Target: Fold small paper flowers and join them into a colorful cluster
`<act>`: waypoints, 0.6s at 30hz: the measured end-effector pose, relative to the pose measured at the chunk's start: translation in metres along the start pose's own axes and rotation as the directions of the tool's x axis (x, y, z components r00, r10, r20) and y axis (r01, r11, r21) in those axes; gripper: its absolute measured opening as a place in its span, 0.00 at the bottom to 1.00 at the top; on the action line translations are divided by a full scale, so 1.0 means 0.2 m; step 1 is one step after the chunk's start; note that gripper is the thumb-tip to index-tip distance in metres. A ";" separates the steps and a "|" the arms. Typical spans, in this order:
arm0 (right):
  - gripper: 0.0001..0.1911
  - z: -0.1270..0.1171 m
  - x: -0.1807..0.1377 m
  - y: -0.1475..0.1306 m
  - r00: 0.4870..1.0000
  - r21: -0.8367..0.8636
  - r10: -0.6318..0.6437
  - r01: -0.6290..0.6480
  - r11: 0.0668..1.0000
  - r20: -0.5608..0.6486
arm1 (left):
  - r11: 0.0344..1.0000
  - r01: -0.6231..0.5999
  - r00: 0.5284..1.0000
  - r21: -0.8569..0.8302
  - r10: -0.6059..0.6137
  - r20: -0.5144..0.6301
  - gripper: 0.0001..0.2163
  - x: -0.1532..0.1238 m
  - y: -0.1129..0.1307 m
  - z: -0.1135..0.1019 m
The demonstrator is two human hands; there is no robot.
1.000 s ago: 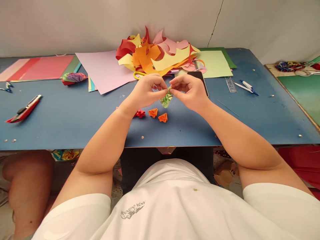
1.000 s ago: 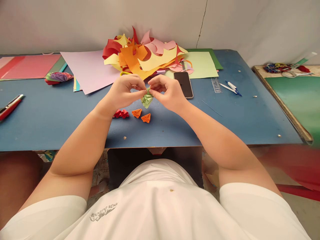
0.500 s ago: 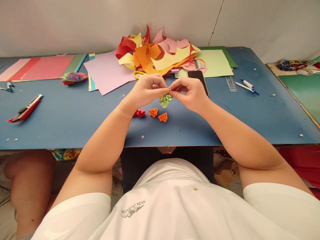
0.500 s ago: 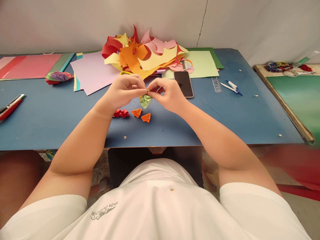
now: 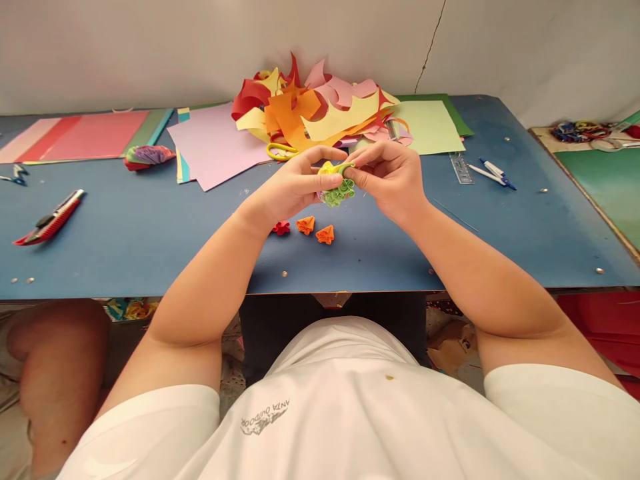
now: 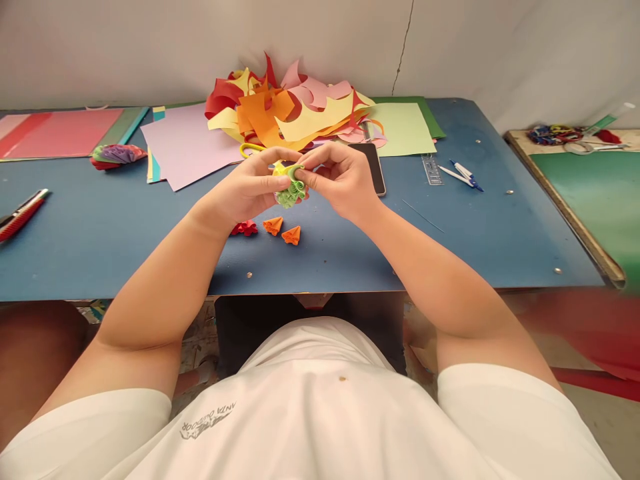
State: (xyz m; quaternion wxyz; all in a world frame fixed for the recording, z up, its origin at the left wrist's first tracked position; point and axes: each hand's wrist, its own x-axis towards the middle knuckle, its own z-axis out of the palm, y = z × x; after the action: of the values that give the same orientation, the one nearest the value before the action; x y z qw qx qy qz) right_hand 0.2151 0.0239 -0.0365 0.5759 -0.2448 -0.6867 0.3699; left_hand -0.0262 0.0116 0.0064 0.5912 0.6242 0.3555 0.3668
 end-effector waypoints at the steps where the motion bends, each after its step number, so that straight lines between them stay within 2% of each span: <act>1: 0.41 -0.01 0.00 0.01 1.000 0.004 -0.004 0.004 1.000 0.010 | 1.000 -0.001 1.000 0.006 0.001 -0.010 0.33 0.00 0.00 0.00; 6: 0.40 -0.01 0.01 0.02 0.998 0.002 -0.042 0.042 0.999 0.056 | 0.999 0.022 1.000 0.045 -0.022 0.002 0.26 -0.01 0.02 0.02; 12: 0.36 -0.01 0.00 -0.03 0.989 -0.076 -0.104 0.113 0.991 0.104 | 0.998 0.048 0.998 0.039 -0.050 0.034 0.25 -0.01 0.05 0.04; 18: 0.35 -0.06 0.02 -0.02 0.981 -0.101 -0.054 0.074 0.992 0.189 | 0.979 0.069 0.997 0.193 -0.065 -0.029 0.21 -0.02 0.06 0.02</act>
State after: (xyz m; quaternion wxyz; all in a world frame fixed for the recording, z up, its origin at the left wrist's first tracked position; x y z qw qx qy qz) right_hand 0.2260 0.0260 -0.0302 0.5070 -0.2176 -0.7639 0.3347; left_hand -0.0249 0.0063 0.0179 0.5356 0.6621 0.4171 0.3174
